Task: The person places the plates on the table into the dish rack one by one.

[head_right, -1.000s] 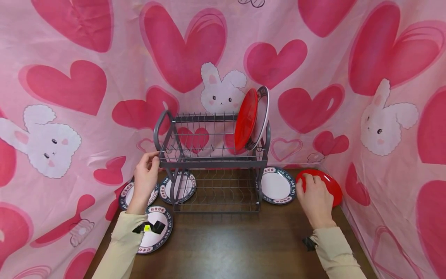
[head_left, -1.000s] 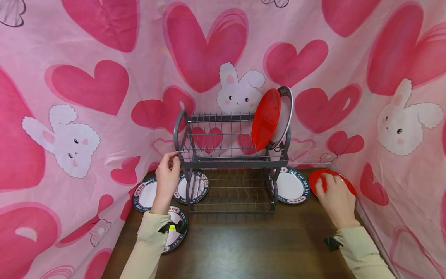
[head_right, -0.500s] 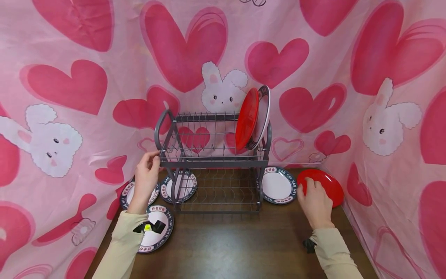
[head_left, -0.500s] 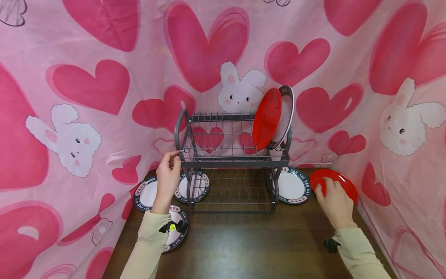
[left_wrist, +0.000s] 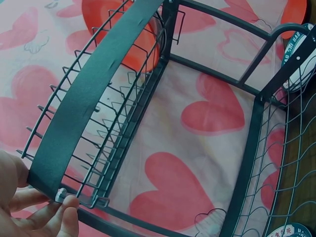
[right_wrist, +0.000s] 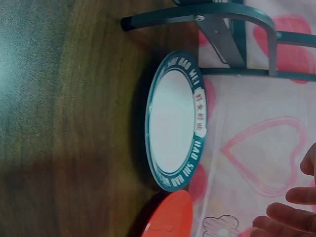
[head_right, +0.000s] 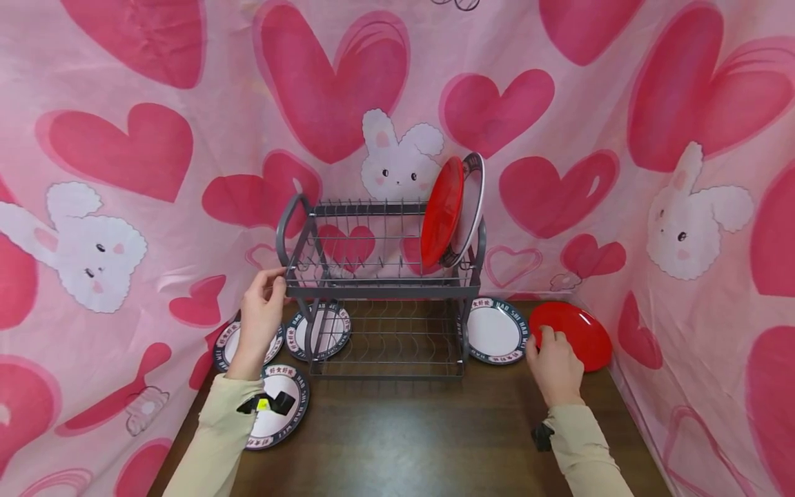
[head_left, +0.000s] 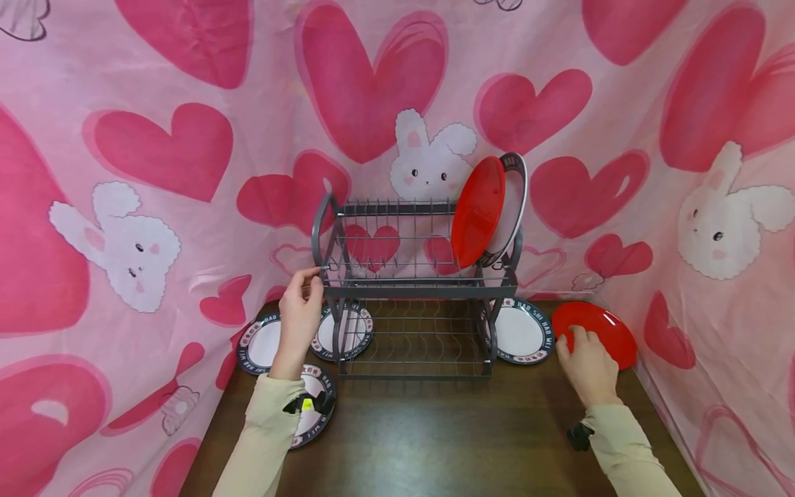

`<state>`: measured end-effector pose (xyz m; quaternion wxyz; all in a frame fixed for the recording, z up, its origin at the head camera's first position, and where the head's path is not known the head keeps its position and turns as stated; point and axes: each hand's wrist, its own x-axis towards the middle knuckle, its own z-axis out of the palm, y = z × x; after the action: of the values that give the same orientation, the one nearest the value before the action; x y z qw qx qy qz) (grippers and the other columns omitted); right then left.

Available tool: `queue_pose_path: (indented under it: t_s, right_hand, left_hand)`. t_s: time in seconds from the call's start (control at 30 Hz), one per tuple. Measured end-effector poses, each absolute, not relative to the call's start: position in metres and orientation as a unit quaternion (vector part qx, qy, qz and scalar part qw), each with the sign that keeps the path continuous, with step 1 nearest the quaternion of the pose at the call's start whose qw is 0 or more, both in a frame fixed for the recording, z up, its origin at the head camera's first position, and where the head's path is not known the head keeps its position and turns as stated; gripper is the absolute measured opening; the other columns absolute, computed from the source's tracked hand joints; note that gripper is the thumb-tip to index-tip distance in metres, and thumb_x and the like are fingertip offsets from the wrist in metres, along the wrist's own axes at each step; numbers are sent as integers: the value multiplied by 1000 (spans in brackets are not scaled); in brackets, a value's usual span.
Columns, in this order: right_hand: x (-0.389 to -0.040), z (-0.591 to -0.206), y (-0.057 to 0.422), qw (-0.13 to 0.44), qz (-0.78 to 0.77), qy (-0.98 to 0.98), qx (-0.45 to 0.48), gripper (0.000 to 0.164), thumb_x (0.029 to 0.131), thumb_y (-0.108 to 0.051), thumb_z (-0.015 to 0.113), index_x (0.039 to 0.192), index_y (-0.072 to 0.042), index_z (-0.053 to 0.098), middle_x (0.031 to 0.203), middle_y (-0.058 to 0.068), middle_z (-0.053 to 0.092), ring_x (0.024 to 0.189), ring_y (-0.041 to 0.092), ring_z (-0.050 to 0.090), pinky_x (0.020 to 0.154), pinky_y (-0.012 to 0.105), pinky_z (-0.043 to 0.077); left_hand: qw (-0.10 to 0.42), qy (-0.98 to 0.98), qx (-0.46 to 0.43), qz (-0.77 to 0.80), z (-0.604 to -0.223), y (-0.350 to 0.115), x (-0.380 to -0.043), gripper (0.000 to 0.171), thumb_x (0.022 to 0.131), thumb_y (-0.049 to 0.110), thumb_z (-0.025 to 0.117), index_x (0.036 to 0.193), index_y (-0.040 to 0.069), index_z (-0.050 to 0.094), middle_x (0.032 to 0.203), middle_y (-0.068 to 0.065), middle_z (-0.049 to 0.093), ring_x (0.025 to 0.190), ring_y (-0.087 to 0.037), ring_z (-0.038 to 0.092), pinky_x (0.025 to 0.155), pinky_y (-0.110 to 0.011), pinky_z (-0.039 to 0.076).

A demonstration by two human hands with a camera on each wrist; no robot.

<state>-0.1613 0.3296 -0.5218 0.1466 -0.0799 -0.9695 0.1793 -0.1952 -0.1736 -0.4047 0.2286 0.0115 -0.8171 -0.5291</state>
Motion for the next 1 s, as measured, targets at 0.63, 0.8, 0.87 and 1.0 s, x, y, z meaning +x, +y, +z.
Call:
queue_pose_path:
  t_s: [0.63, 0.8, 0.87, 1.0]
  right_hand:
    - [-173, -552, 327, 126, 190, -968, -108, 39, 100, -22, 60, 122, 9, 58, 112, 38, 60, 85, 54, 64, 70, 69, 55]
    - [-178, -558, 327, 122, 196, -966, -120, 38, 100, -22, 59, 122, 8, 59, 112, 38, 60, 86, 55, 64, 71, 69, 54]
    - [-179, -560, 327, 111, 197, -966, -123, 38, 100, -23, 59, 122, 9, 58, 112, 38, 60, 87, 55, 64, 72, 69, 54]
    - [-182, -565, 328, 100, 197, -967, -126, 38, 100, -22, 58, 121, 10, 56, 111, 38, 59, 88, 55, 63, 73, 70, 54]
  left_hand:
    - [226, -819, 14, -527, -404, -174, -195, 32, 109, 19, 52, 134, 4, 64, 118, -18, 69, 102, -33, 70, 85, -41, 61]
    - [225, -818, 12, -528, -404, -174, -194, 32, 109, 18, 52, 134, 3, 64, 118, -19, 69, 102, -34, 70, 88, -54, 59]
    - [225, -818, 12, -529, -404, -174, -194, 32, 109, 18, 51, 134, 3, 64, 118, -19, 69, 102, -34, 70, 89, -54, 59]
    - [223, -818, 10, -530, -403, -174, -194, 33, 109, 18, 51, 135, 3, 63, 119, -20, 68, 103, -34, 70, 89, -54, 59]
